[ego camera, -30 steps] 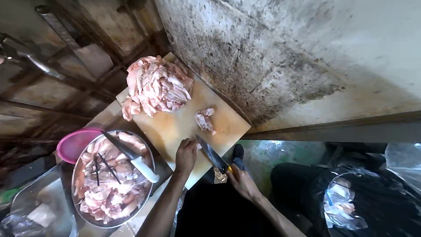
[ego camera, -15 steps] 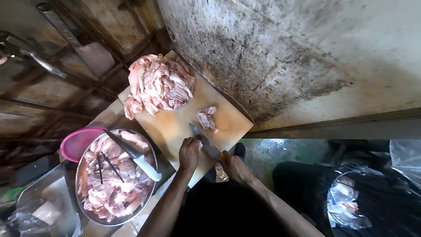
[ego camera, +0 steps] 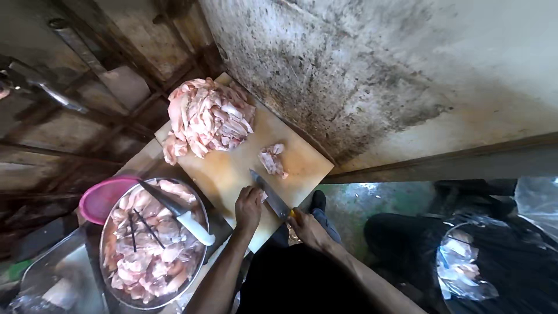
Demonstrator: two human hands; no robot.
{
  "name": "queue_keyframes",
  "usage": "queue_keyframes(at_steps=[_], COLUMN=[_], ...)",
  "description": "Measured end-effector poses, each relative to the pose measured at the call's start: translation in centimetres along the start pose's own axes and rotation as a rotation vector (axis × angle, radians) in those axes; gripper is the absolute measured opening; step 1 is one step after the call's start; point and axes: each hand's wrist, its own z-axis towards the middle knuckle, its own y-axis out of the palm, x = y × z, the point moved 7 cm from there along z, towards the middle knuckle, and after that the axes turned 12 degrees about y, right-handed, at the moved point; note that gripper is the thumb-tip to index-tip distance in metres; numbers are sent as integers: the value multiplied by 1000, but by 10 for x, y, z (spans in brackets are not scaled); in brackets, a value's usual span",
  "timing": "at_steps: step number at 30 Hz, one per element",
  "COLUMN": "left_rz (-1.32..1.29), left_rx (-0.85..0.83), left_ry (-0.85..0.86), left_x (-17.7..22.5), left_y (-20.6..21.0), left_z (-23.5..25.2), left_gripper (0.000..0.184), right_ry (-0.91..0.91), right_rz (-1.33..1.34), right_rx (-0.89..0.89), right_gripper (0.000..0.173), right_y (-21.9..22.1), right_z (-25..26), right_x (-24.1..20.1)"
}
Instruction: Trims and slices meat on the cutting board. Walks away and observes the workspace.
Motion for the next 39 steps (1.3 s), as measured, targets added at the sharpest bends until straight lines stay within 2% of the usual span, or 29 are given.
queue_keyframes(at_steps=[3, 5, 11, 14, 17, 19, 23, 26, 30, 32, 36, 39], left_rz=[3, -1, -46, -186, -282, -270, -135, -32, -44, -66, -84, -61], left_rx=[-7, -8, 13, 83, 203, 162, -26, -38, -21, -34, -53, -48], left_ry=[-6, -20, -71, -164, -178, -148, -100, -75, -113, -130, -166, -166], left_x=[2, 1, -3, -13, -22, -20, -8, -3, -6, -8, -15, -16], left_y=[2, 1, -5, -15, -27, -29, -17, -12, -16, -18, -20, -21], left_z=[-1, -4, -5, -8, -19, -25, -21, -17, -14, -14, -13, -12], left_gripper=[8, 9, 10, 9, 11, 12, 13, 11, 8, 9, 12, 11], right_ry=[17, 10, 21, 26, 46, 56, 38, 32, 29, 23, 41, 52], right_rz=[-5, -14, -23, -27, -24, -11, -11, -29, -103, -97, -107, -169], right_rx=[-48, -66, -34, -8, -16, -15, -4, -13, -38, -48, -31, 6], right_gripper=[51, 50, 48, 48, 50, 50, 50, 51, 54, 54, 49, 49], right_y=[6, 12, 9, 8, 7, 10, 11, 12, 11, 13, 9, 8], right_z=[-20, -25, -6, -3, -5, -6, -5, -16, -34, -32, -14, -14], right_x=[37, 46, -15, -19, -14, -14, -14, 10, 40, 25, -33, -39])
